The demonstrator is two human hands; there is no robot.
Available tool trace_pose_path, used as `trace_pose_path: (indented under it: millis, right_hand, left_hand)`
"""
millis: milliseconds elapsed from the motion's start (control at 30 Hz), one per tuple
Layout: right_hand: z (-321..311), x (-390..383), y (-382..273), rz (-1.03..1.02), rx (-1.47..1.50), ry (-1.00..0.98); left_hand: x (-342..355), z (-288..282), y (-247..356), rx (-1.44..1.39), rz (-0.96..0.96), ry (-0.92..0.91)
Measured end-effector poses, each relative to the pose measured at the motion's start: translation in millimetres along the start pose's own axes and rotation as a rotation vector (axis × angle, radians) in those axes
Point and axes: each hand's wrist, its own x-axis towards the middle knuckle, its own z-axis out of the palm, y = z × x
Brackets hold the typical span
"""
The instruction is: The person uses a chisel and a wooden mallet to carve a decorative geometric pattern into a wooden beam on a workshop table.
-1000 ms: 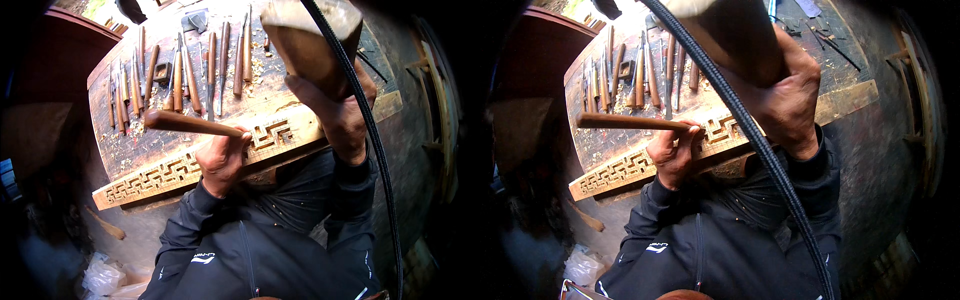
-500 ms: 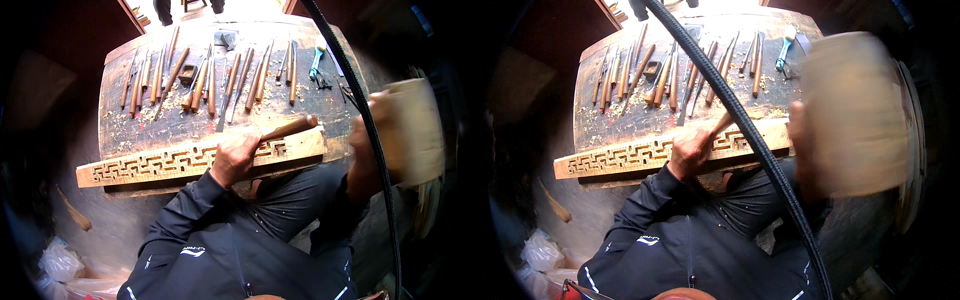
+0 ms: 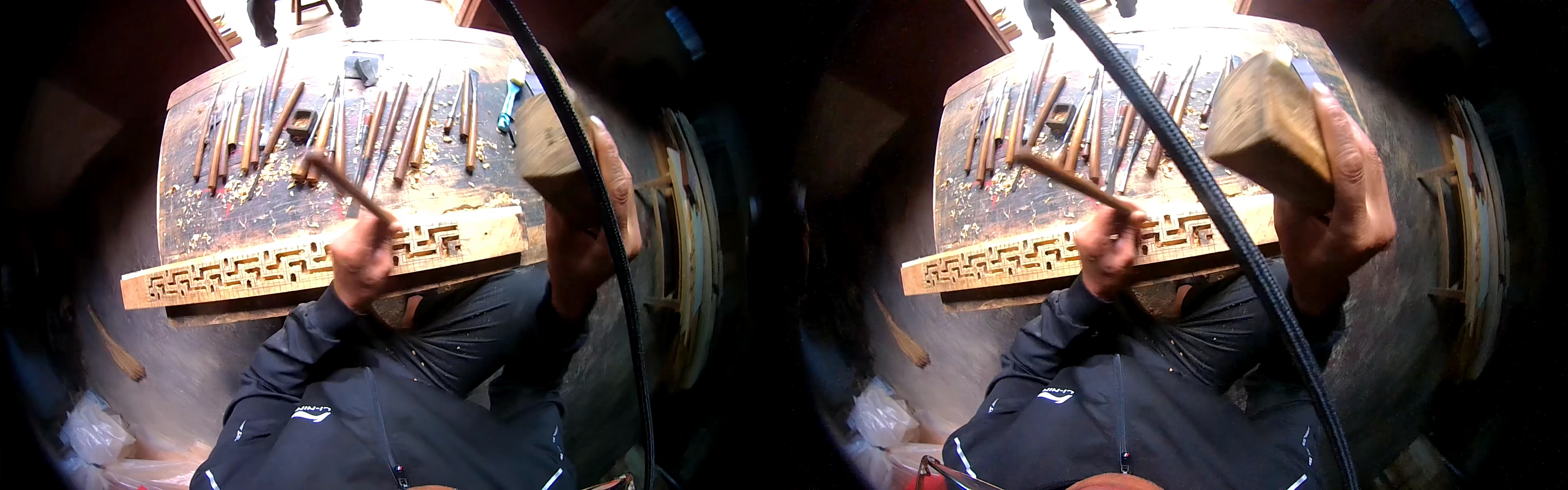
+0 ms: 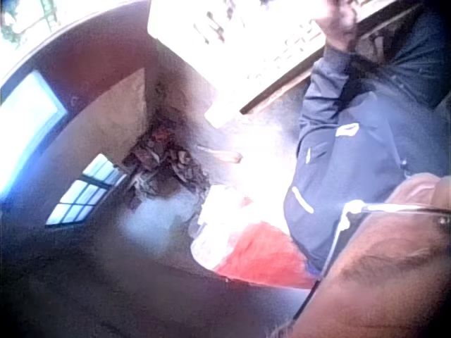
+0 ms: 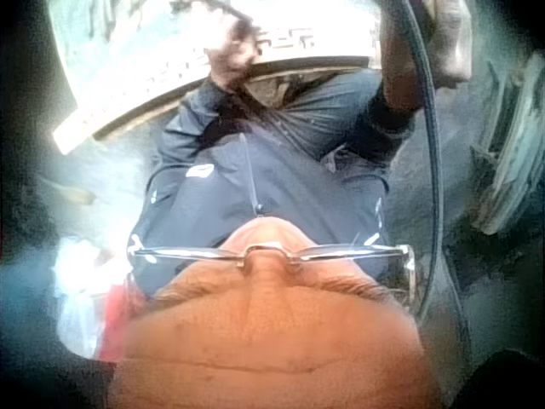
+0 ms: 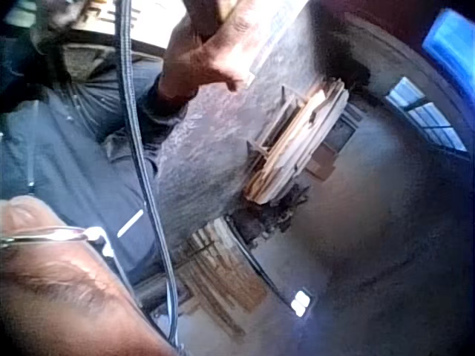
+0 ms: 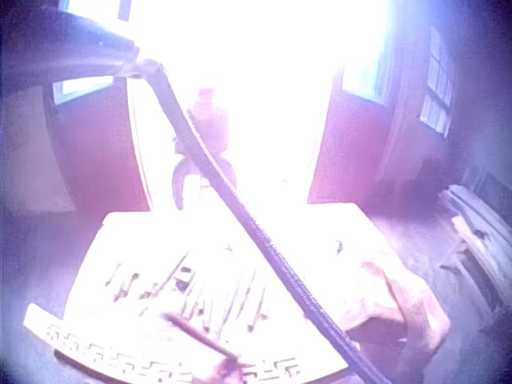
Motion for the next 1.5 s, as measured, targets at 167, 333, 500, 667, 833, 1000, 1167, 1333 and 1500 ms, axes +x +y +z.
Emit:
trace_pose_path:
  millis: [167,333,500,667,833,1000,1167,1333,1500]
  right_hand:
    - [26,-50,-4,0.346,0.288,0.045]
    - [36,-61,11,0.274,0.491,-0.003]
    - [36,-68,12,0.34,0.611,-0.025]
    - [28,-65,9,0.486,0.738,-0.11]
    - [35,-68,14,0.306,0.61,-0.081]
    - [35,-68,15,0.308,0.616,-0.081]
    - [38,-69,16,0.291,0.563,-0.056]
    - [40,-68,14,0.276,0.493,-0.036]
    - [39,-68,11,0.257,0.486,-0.04]
  left_hand:
    - [-5,-3,0,-0.142,-0.055,0.032]
    - [1,-1,5,-0.061,0.076,-0.012]
    - [2,-1,6,-0.036,0.059,-0.07]
    - [3,0,7,-0.018,0.092,-0.075]
    - [3,5,-1,-0.035,0.128,-0.029]
    - [0,1,6,-0.009,0.062,-0.075]
    - [4,1,11,0.027,0.111,-0.077]
    - [3,2,9,-0.014,0.053,-0.07]
    - [5,2,8,0.023,0.13,-0.069]
